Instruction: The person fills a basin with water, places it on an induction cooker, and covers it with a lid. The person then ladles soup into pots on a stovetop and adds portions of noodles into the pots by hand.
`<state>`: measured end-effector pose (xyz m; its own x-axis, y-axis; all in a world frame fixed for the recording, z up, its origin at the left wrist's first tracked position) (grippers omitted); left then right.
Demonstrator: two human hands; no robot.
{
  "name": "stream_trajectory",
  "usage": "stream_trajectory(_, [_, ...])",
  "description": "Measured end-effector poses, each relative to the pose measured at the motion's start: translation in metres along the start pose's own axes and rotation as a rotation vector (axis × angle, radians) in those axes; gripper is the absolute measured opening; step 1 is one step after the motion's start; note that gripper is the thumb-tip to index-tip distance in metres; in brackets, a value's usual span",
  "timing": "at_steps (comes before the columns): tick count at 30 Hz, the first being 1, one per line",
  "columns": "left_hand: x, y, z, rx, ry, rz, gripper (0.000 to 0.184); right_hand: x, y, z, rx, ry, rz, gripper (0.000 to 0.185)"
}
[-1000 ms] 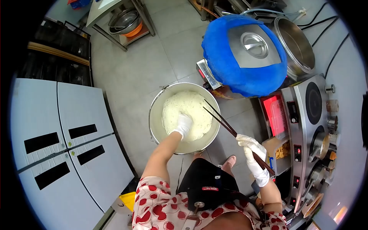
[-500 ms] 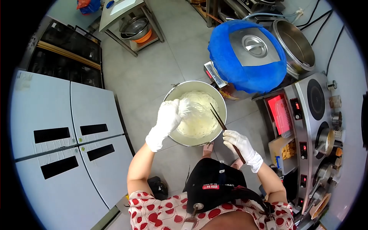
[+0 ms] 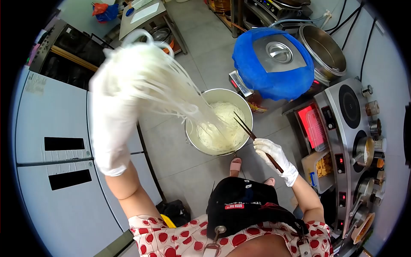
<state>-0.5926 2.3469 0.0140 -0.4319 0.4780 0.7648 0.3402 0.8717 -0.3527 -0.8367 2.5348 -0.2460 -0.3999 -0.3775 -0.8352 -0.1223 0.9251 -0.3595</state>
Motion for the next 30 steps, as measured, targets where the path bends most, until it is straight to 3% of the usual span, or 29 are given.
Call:
stream_trajectory(1, [0.009,-0.002,-0.013,0.041,0.013,0.03,0.044,0.0,-0.001,0.003,-0.008,-0.011,-0.004,0.017])
stream_trajectory(4, [0.035,-0.009,-0.038,0.118,-0.051,0.071,0.033,0.007,-0.005,0.02,-0.11,-0.037,-0.039,0.015])
stream_trajectory(7, [0.04,-0.008,-0.033,0.123,-0.054,-0.005,0.025,0.049,0.0,0.056,-0.468,0.098,0.069,0.018])
stream_trajectory(9, [0.023,-0.012,-0.009,-0.054,0.029,-0.016,0.021,0.068,0.005,0.074,-0.608,0.182,0.054,0.026])
stream_trajectory(12, [-0.023,-0.012,0.035,-0.188,-0.067,-0.07,0.024,0.081,0.006,0.079,-0.56,0.436,-0.069,0.037])
stream_trajectory(15, [-0.053,0.0,0.063,-0.283,-0.142,-0.153,0.026,0.08,-0.028,0.054,-0.368,0.361,0.146,0.057])
stream_trajectory(17, [-0.063,0.003,0.067,-0.338,-0.203,-0.189,0.027,0.057,-0.072,0.041,-0.185,0.068,0.265,0.086])
stream_trajectory(19, [-0.06,0.0,0.063,-0.282,-0.115,-0.172,0.027,0.057,-0.107,0.054,-0.1,-0.009,0.275,0.109])
stream_trajectory(22, [-0.042,-0.006,0.05,-0.208,-0.009,-0.176,0.025,0.071,-0.142,0.093,-0.078,-0.202,0.33,0.118])
stream_trajectory(25, [-0.031,-0.012,0.038,-0.162,0.075,-0.168,0.025,0.09,-0.151,0.14,0.109,-0.283,0.13,0.102])
stream_trajectory(27, [-0.028,-0.015,0.027,-0.098,0.061,-0.115,0.024,0.135,-0.147,0.175,-0.12,-0.42,0.394,0.081])
stream_trajectory(30, [-0.035,-0.018,0.011,-0.016,0.044,-0.145,0.021,0.151,-0.121,0.176,-0.271,-0.4,0.677,0.038])
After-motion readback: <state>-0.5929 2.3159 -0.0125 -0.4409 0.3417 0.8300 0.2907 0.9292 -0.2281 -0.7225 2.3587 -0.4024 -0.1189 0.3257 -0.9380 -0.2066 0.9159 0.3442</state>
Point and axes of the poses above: each hand's wrist, its own y-axis away from the middle knuckle, its own z-axis out of the palm, x = y × z, the point moved 5 cm from there along -y, towards the middle knuckle, and after that the axes turned 10 degrees about -y, right-handed, at the moved point
